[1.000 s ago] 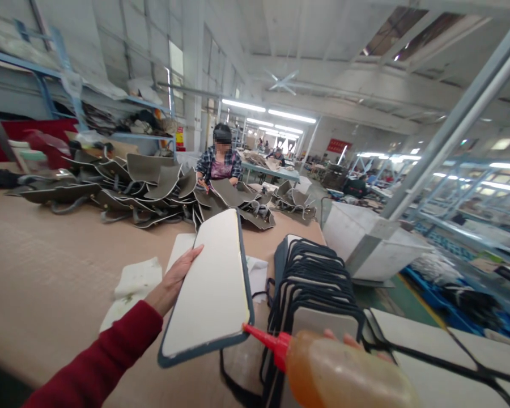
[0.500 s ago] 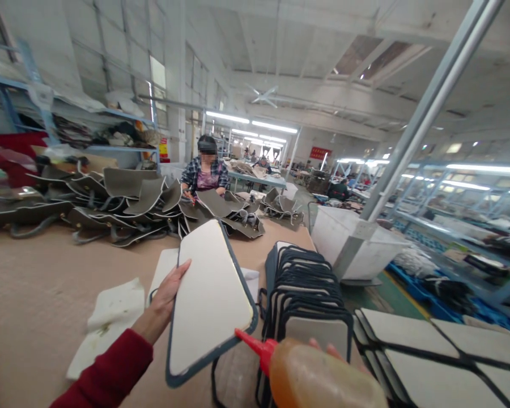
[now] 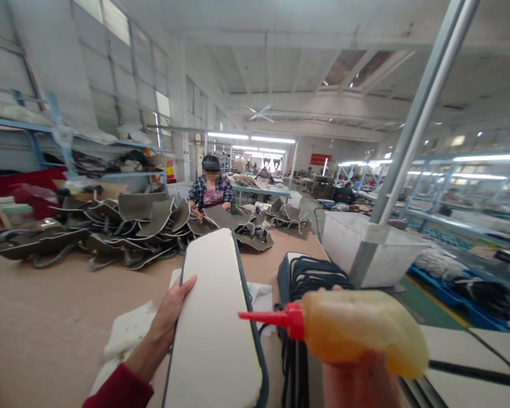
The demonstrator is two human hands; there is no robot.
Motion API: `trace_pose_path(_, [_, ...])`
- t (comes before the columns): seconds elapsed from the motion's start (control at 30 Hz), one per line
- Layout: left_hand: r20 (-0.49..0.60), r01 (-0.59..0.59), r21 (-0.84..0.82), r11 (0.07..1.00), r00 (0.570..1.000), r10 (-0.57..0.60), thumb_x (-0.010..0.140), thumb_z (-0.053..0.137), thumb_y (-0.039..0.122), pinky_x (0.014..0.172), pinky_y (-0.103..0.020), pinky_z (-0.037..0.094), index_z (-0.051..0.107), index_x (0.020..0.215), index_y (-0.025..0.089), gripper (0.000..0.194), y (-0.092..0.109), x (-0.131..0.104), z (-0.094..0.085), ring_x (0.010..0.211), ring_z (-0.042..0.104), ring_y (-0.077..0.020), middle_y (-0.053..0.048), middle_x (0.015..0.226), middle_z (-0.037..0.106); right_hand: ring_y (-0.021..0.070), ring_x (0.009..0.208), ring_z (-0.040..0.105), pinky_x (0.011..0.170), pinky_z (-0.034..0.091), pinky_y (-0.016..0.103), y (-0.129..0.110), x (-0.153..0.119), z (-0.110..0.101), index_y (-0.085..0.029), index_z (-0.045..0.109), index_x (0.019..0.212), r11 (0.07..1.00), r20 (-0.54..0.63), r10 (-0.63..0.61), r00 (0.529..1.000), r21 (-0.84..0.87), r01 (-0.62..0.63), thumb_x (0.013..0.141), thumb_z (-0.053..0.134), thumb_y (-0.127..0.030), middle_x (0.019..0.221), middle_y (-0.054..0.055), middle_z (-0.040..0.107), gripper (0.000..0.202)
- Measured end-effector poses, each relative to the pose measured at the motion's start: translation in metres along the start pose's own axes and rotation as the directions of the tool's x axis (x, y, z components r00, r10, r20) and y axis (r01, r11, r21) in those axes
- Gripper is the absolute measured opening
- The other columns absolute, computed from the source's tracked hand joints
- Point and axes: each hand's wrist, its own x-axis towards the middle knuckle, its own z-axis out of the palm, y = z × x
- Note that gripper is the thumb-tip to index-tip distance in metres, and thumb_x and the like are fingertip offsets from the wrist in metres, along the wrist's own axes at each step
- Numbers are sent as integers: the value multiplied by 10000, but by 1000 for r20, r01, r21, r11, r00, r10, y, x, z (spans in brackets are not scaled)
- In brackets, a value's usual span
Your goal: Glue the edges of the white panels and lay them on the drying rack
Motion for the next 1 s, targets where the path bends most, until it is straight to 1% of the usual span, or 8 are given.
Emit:
trace_pose_path(0.03, [41, 15, 10, 1000, 999, -15, 870, 582, 157, 597, -298, 587, 511, 1257, 176, 394, 1, -2, -3, 648, 711, -207, -82, 866, 742, 214, 1007, 655, 804, 583, 310, -5, 9, 8, -281, 629, 1205, 999, -50, -10, 999, 41, 12, 790, 699, -461, 1163, 18, 667, 457])
trace_pose_path(0.1, [122, 62, 23, 998, 990, -64, 849, 615, 192, 583, -313, 585, 492, 1295, 183, 463, 4, -7, -7, 654, 713, -225, -96, 889, 742, 226, 997, 654, 793, 582, 311, -11, 24, 22, -251, 663, 1136, 997, -71, -12, 997, 81, 18, 693, 784, -452, 1118, 33, 682, 501])
trace_pose_path(0.2, [214, 138, 48, 989, 966, -145, 805, 667, 219, 589, -319, 584, 479, 1333, 190, 561, 9, -15, -8, 668, 718, -241, -109, 915, 744, 233, 988, 652, 819, 571, 337, -12, 39, 31, -253, 687, 1073, 995, -52, -34, 998, 89, 38, 605, 841, -421, 1074, 26, 691, 521])
trace_pose_path(0.43, [325, 169, 86, 982, 927, -188, 754, 726, 250, 618, -308, 584, 476, 1352, 160, 654, 17, -25, -4, 713, 724, -250, -129, 939, 743, 262, 830, 684, 849, 558, 468, -7, 54, 20, -223, 717, 884, 998, 96, -52, 994, 47, 47, 601, 842, -362, 864, 80, 711, 339])
trace_pose_path(0.57, [348, 184, 100, 978, 914, -208, 747, 737, 269, 587, -288, 576, 453, 1374, 154, 699, 17, -28, -5, 706, 720, -243, -135, 955, 740, 257, 776, 693, 817, 571, 446, -9, 55, 16, -207, 718, 853, 998, 137, -62, 989, 22, 59, 587, 859, -364, 828, 83, 706, 340])
trace_pose_path(0.7, [377, 191, 103, 976, 900, -216, 752, 733, 285, 567, -273, 568, 414, 1403, 147, 738, 14, -28, -6, 693, 715, -227, -138, 977, 735, 255, 733, 694, 717, 598, 372, -10, 53, 10, -196, 722, 813, 1000, 167, -18, 986, 15, 16, 541, 898, -379, 786, 91, 704, 372])
trace_pose_path(0.87, [389, 182, 101, 978, 898, -207, 764, 720, 273, 587, -272, 570, 420, 1401, 134, 717, 10, -26, -6, 687, 711, -215, -138, 982, 734, 268, 805, 698, 697, 601, 341, -14, 43, 10, -223, 724, 970, 1000, 185, 21, 982, 18, -24, 561, 888, -381, 927, 104, 718, 468])
trace_pose_path(1.0, [370, 194, 88, 977, 904, -213, 779, 706, 252, 597, -266, 569, 438, 1389, 138, 676, 8, -25, -5, 693, 713, -211, -132, 972, 735, 320, 823, 696, 790, 582, 456, -17, 31, -2, -207, 685, 1105, 996, 267, 83, 960, 7, -88, 613, 841, -412, 981, 148, 707, 555])
